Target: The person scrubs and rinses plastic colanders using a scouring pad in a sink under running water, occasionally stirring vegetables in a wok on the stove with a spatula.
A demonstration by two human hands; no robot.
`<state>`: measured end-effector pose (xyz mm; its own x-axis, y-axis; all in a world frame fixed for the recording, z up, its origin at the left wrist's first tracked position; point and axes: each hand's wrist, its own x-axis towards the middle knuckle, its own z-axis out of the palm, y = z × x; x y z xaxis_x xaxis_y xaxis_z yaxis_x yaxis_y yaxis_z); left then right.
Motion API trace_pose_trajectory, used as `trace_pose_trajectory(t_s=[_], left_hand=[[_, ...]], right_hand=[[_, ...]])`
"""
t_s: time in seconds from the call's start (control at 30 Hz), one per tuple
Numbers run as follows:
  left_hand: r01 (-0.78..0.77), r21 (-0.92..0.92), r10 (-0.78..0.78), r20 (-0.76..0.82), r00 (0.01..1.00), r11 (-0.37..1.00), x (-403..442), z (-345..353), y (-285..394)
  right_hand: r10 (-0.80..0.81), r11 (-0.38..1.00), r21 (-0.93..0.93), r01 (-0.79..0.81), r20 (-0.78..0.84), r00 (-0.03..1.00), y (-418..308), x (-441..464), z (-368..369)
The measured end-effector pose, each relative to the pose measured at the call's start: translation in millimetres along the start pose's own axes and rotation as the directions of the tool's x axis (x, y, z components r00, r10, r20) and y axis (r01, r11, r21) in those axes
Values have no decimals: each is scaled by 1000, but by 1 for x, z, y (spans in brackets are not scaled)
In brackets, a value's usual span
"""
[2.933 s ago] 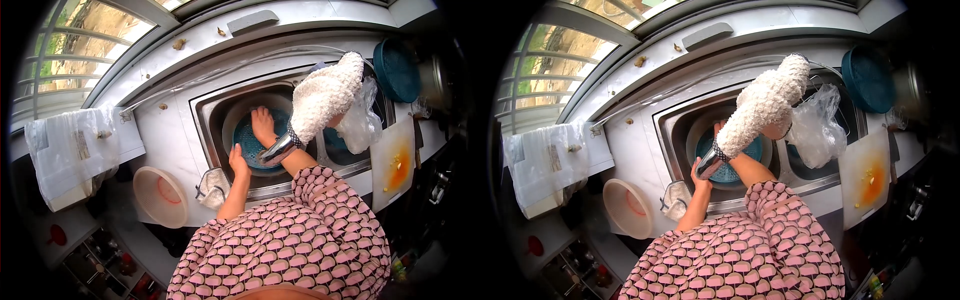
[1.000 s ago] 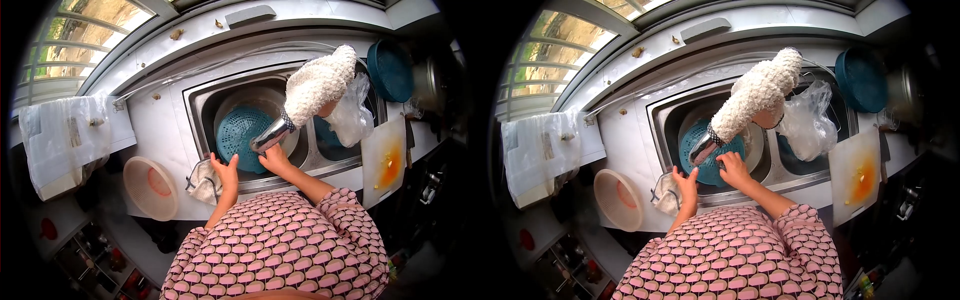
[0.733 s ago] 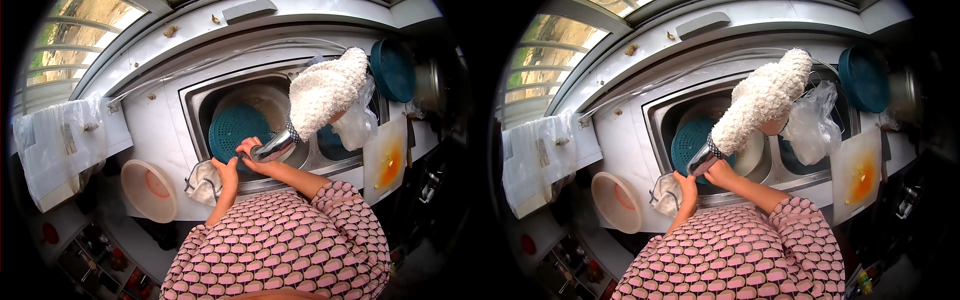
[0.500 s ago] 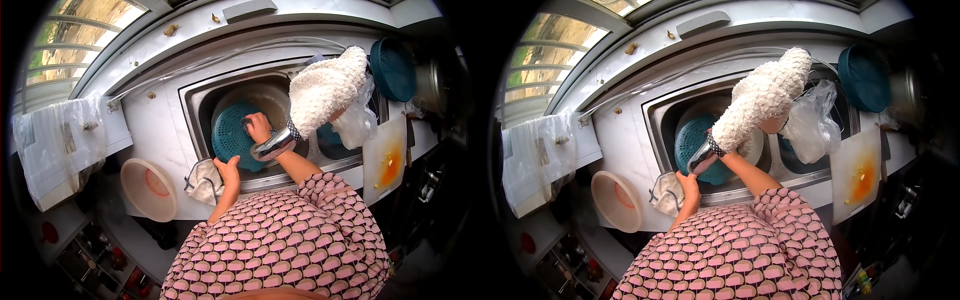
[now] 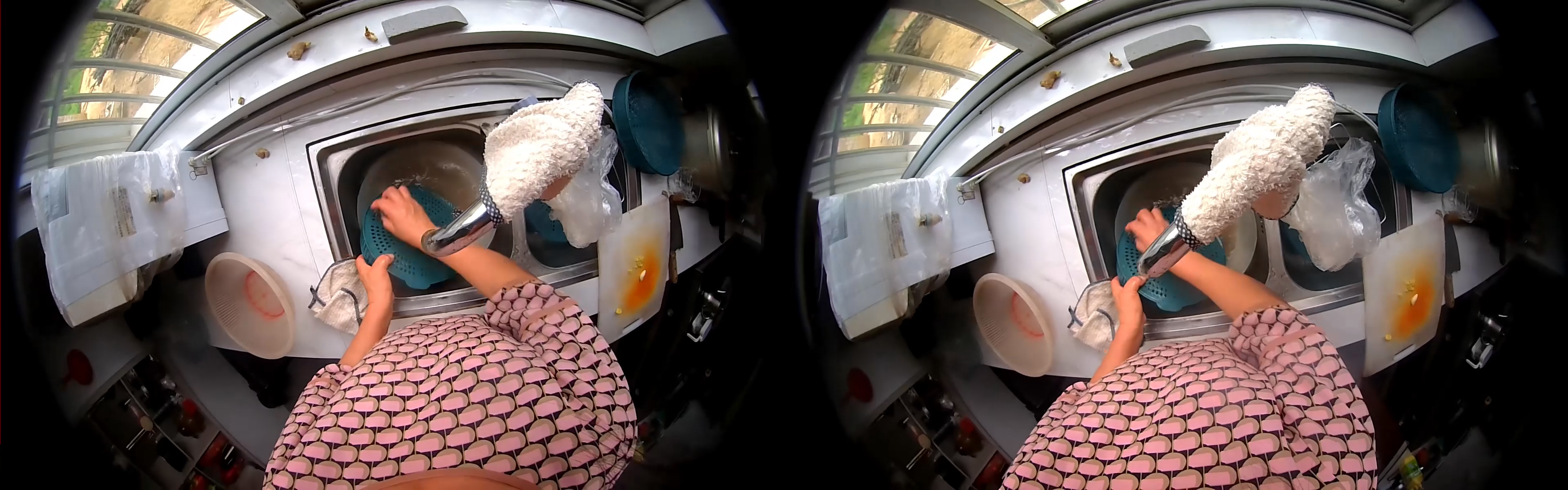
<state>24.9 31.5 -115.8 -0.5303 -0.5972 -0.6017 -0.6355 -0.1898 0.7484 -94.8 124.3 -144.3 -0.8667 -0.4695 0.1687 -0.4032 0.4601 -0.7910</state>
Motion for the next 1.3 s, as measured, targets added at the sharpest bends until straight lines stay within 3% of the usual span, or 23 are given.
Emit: trace_pose_trajectory(t_s=[0.07,0.17,0.2,0.23,0.33,0.43,0.47,0.53,0.6,0.67,0.73,0.77,0.8,0.87,0.93,1.03,1.13,1.2,1.27,1.3], left_hand=[[59,-154,-60,-3,998,986,-7,2,9],[58,-174,-64,-30,998,983,0,2,12],[59,-191,-64,-19,998,980,2,7,10],[69,-170,-75,-31,997,983,0,9,17],[72,-148,-80,-53,995,986,6,9,8],[71,-135,-76,-33,997,988,3,13,23],[75,-124,-74,9,997,989,4,10,24],[96,-104,-93,30,995,990,18,0,1],[124,-91,-120,50,992,988,18,-4,0],[190,-238,-173,93,981,952,8,4,18],[198,-258,-173,116,978,946,7,3,18],[176,-264,-164,66,984,948,7,3,16],[157,-273,-158,20,987,949,7,5,13],[177,-247,-164,73,984,953,15,4,4],[182,-206,-159,121,980,961,18,7,3],[58,-162,-48,62,997,985,15,5,16],[115,-181,-101,82,991,977,20,2,19],[218,-350,-249,-46,967,911,28,8,15],[131,-450,-134,25,991,883,44,11,-13],[169,-376,-156,63,986,911,45,9,-23]], right_hand=[[157,960,-234,-156,-15,988,42,3,5],[317,846,-439,-301,-39,948,96,-38,3],[445,780,-478,-404,-31,895,100,-46,-4],[371,810,-445,-383,-117,921,96,-57,-7],[441,859,-291,-421,4,898,58,-50,-17],[248,967,23,-254,151,957,-12,-18,-18],[129,982,121,-142,113,985,-26,-10,-14],[-65,973,226,33,135,989,-34,9,-1],[-117,976,203,86,146,982,-12,15,11],[90,994,-82,-78,154,984,24,9,10],[345,881,-377,-286,98,933,68,-10,10],[448,831,-399,-388,66,892,71,-18,1],[447,827,-408,-386,63,892,72,-21,2],[558,780,-371,-504,48,828,60,-20,-1],[441,884,-232,-406,126,889,36,-4,5],[239,962,72,-264,245,940,4,18,15],[121,939,258,-228,373,920,-20,16,-5],[-14,879,423,-219,483,876,-28,1,-24],[-6,914,374,-160,406,914,-53,-18,-39],[98,942,275,-195,332,938,-59,-23,-34]])
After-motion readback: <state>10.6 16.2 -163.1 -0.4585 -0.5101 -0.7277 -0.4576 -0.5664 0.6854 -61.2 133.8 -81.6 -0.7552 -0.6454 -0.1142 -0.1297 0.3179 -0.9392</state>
